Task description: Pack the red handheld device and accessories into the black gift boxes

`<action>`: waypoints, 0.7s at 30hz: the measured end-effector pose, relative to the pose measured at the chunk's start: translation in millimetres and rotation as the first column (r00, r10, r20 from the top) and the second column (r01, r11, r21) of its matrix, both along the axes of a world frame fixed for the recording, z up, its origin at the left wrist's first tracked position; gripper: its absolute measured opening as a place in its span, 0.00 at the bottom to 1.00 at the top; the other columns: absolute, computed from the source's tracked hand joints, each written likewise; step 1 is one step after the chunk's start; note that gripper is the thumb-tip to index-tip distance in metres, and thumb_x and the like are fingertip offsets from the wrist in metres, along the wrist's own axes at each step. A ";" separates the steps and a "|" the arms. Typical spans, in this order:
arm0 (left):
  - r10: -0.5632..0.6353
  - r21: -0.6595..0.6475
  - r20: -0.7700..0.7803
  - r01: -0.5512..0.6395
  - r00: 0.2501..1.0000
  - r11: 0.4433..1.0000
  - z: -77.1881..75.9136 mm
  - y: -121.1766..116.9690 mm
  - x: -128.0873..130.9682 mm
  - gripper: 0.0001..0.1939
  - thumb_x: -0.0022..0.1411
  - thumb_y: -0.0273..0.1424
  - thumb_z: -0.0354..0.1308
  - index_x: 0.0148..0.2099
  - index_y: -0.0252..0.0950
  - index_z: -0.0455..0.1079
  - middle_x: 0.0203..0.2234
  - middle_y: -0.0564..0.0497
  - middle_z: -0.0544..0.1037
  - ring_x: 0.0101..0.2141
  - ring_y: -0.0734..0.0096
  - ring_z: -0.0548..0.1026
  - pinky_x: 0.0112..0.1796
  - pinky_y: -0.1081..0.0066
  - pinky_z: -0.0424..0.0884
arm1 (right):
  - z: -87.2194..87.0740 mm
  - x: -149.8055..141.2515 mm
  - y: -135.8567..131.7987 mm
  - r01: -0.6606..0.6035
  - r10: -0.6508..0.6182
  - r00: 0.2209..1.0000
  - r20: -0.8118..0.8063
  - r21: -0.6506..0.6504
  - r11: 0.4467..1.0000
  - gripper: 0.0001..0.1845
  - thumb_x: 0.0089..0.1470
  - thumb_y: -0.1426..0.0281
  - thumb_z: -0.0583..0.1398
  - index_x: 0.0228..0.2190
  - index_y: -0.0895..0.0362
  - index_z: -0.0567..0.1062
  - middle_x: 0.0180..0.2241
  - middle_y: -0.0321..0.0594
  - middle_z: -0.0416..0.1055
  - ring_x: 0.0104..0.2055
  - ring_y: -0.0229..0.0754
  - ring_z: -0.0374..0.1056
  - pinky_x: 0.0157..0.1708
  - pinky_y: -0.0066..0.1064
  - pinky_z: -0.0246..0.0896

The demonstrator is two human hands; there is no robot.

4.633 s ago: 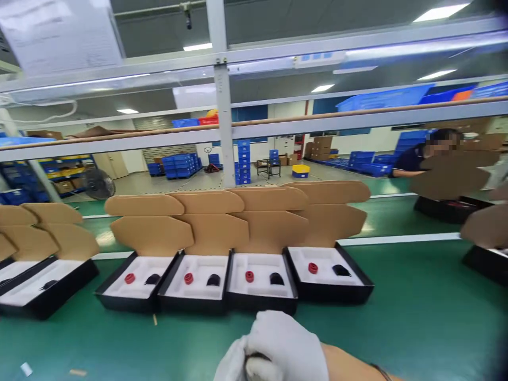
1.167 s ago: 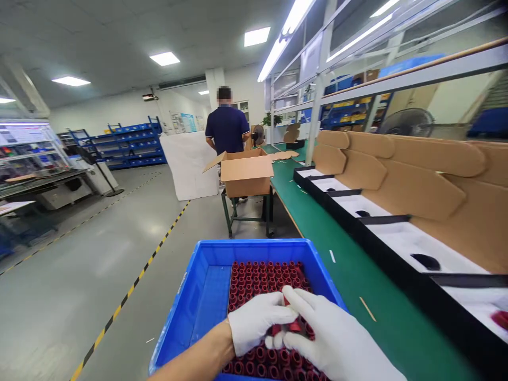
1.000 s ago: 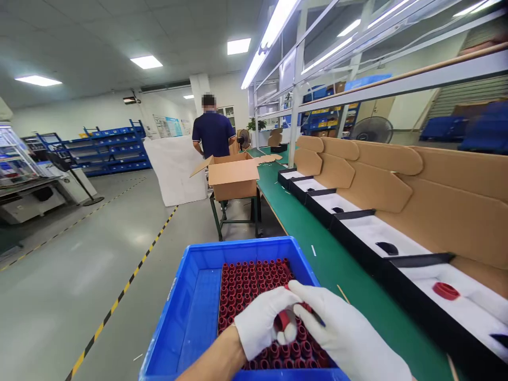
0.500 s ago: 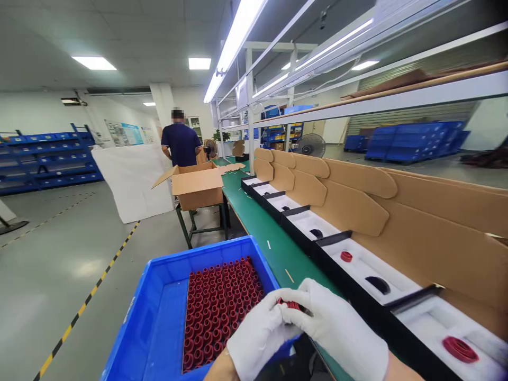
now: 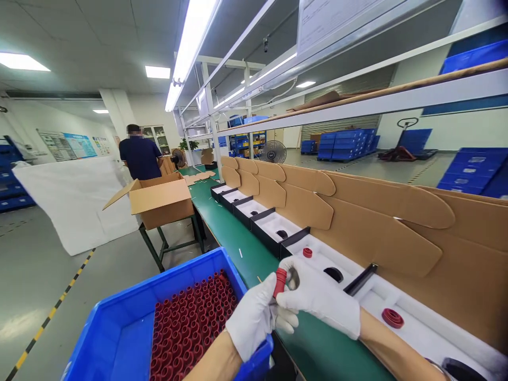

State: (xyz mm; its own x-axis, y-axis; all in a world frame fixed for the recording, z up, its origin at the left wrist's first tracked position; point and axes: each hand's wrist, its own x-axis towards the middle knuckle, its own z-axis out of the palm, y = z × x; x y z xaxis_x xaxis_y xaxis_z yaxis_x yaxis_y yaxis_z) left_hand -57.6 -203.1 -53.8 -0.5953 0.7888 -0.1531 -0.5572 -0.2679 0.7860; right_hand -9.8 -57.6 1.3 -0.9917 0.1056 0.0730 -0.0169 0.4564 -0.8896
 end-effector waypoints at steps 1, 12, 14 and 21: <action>-0.009 0.029 -0.009 0.010 1.000 1.000 -0.7 7.0 -7.5 0.32 0.53 0.57 0.60 0.35 0.28 0.71 0.22 0.46 0.75 0.21 0.73 0.74 0.22 0.77 0.72 | 0.2 -4.7 5.1 0.041 -0.041 0.999 -0.005 0.038 0.998 0.12 0.40 0.70 0.65 0.29 0.55 0.67 0.23 0.29 0.67 0.26 0.37 0.62 0.25 0.27 0.56; 0.041 -0.196 -0.625 -0.208 0.780 0.958 -27.3 74.8 -101.0 0.31 0.67 0.53 0.39 0.49 0.33 0.69 0.35 0.43 0.75 0.35 0.64 0.75 0.40 0.62 0.74 | 5.4 -84.2 73.0 0.086 -0.105 0.994 0.020 0.432 0.898 0.11 0.44 0.65 0.65 0.22 0.56 0.69 0.20 0.32 0.69 0.25 0.39 0.66 0.25 0.28 0.55; 0.099 -0.158 -0.875 -0.472 0.475 0.867 -39.2 91.5 -126.3 0.27 0.69 0.49 0.39 0.52 0.34 0.68 0.47 0.39 0.73 0.49 0.56 0.71 0.55 0.53 0.64 | 8.6 -118.9 92.4 0.146 -0.186 0.982 0.032 0.499 0.854 0.15 0.50 0.60 0.63 0.22 0.59 0.73 0.24 0.35 0.70 0.28 0.39 0.67 0.28 0.28 0.57; -0.098 -0.031 -0.992 -0.584 -0.082 0.811 -106.9 136.4 -169.4 0.21 0.69 0.39 0.46 0.59 0.37 0.65 0.57 0.42 0.70 0.61 0.57 0.60 0.65 0.53 0.49 | -8.2 -205.0 79.6 0.284 -0.299 0.954 -0.001 0.315 0.906 0.17 0.63 0.59 0.59 0.30 0.60 0.75 0.30 0.36 0.73 0.29 0.36 0.69 0.32 0.28 0.69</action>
State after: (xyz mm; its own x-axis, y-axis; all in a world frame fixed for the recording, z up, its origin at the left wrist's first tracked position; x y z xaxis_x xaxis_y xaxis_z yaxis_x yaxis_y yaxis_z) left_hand -227.0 -66.7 -160.7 -0.5358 0.6093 0.5845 0.8368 0.2906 0.4641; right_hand -214.8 21.9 -7.0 -0.9232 0.3702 0.1031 0.1967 0.6858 -0.7007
